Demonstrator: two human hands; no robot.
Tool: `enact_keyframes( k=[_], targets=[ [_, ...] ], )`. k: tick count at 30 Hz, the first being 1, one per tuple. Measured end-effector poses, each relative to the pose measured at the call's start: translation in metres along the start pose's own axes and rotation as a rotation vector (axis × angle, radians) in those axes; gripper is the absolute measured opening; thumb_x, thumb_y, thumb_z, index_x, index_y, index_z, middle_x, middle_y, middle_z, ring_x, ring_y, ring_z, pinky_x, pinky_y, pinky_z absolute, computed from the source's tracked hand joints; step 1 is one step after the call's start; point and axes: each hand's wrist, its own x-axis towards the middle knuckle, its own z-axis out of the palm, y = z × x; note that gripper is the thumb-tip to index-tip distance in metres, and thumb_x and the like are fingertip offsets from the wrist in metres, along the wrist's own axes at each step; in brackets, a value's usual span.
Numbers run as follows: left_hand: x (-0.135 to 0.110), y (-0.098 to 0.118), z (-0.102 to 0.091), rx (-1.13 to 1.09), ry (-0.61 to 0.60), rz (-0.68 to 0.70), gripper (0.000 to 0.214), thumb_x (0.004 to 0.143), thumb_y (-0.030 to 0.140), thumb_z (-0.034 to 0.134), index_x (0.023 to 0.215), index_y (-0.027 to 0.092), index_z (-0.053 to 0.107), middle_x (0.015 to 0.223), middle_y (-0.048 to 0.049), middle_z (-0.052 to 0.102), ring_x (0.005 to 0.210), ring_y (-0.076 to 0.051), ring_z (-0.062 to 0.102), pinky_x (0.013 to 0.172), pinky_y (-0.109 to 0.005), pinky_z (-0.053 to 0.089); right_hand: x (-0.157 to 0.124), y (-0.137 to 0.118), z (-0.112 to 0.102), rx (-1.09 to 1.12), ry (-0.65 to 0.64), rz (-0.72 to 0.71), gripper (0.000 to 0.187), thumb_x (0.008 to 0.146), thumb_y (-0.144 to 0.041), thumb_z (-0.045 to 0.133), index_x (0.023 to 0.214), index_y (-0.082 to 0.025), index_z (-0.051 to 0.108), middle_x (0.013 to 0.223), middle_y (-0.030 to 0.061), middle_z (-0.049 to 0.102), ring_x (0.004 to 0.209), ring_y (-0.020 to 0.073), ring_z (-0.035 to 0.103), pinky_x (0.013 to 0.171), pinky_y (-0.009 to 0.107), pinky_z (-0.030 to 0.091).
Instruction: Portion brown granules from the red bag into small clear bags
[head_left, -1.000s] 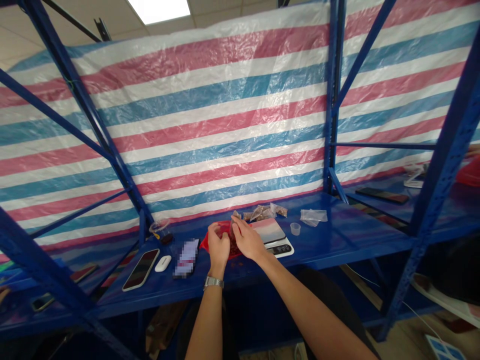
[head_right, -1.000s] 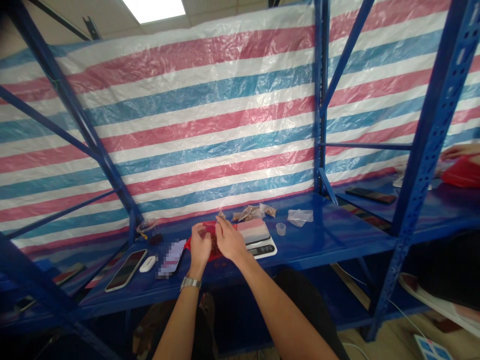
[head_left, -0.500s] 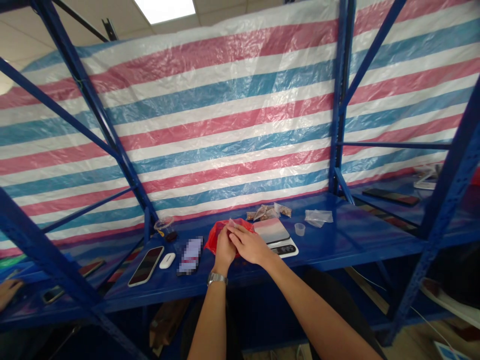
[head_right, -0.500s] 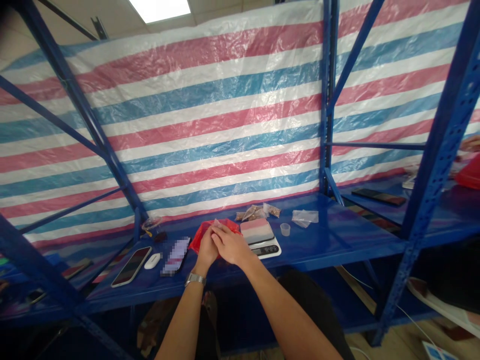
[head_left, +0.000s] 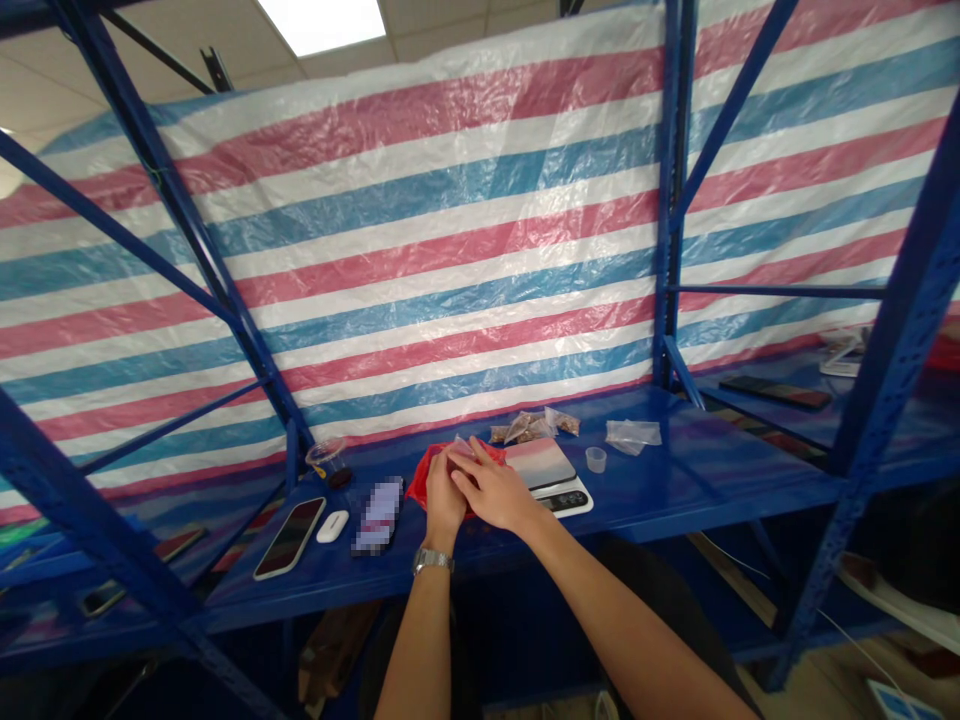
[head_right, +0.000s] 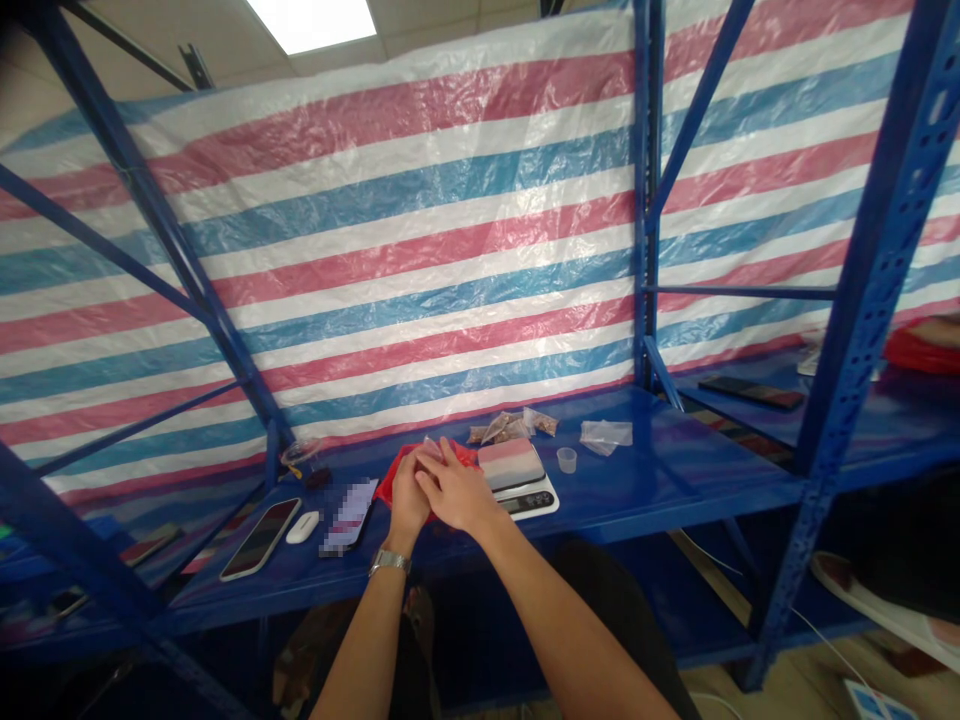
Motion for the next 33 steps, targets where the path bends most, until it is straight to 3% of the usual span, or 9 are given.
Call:
enact_keyframes(
  k=[3, 11, 16, 22, 33],
  targets=[
    [0.000, -0.003, 0.000, -0.014, 0.041, -0.009, 0.043, 0.074, 0.009, 0.070, 0.114, 0.024, 0.076, 0.118, -0.0108, 0.073, 0.115, -0.032, 0.066, 0.112, -0.050, 0.045, 0.001, 0.003, 0.004, 0.027, -0.018, -0.039, 0.057, 0.105, -0.047, 0.041, 0.161, -0.034, 0.042, 0.168, 0.0012, 0.037, 0.139, 0.0320, 0.057, 0.117, 0.051, 0.044],
    [-0.002, 0.006, 0.000, -0.029, -0.045, -0.097, 0.048, 0.077, 0.010, 0.070, 0.123, 0.022, 0.075, 0.123, -0.0126, 0.075, 0.118, -0.034, 0.069, 0.112, -0.051, 0.047, 0.002, 0.006, 0.006, 0.073, -0.003, -0.061, 0.060, 0.106, -0.042, 0.037, 0.164, -0.026, 0.034, 0.168, 0.0027, 0.036, 0.144, 0.0279, 0.052, 0.121, 0.046, 0.041],
    [-0.001, 0.010, 0.000, -0.014, -0.034, -0.102, 0.048, 0.073, 0.008, 0.070, 0.117, 0.024, 0.076, 0.120, -0.0115, 0.077, 0.116, -0.034, 0.069, 0.112, -0.052, 0.047, 0.001, 0.006, 0.004, 0.090, 0.024, -0.083, 0.059, 0.107, -0.040, 0.035, 0.165, -0.028, 0.033, 0.168, 0.0009, 0.036, 0.145, 0.0256, 0.051, 0.121, 0.044, 0.042],
    [0.000, 0.005, 0.000, -0.011, -0.018, -0.019, 0.056, 0.073, 0.003, 0.064, 0.124, 0.025, 0.073, 0.133, -0.0113, 0.071, 0.128, -0.033, 0.063, 0.119, -0.052, 0.041, 0.000, 0.005, 0.002, 0.070, 0.033, -0.083, 0.059, 0.107, -0.040, 0.036, 0.165, -0.030, 0.031, 0.170, -0.0001, 0.031, 0.142, 0.0276, 0.054, 0.118, 0.045, 0.045],
    [0.001, 0.001, -0.004, 0.047, -0.005, -0.080, 0.051, 0.067, 0.002, 0.068, 0.111, 0.024, 0.078, 0.118, -0.0119, 0.077, 0.116, -0.034, 0.068, 0.115, -0.055, 0.043, 0.002, 0.010, 0.001, 0.051, 0.040, -0.107, 0.058, 0.105, -0.034, 0.041, 0.162, -0.025, 0.040, 0.167, 0.0051, 0.039, 0.145, 0.0257, 0.052, 0.120, 0.043, 0.043]
  ],
)
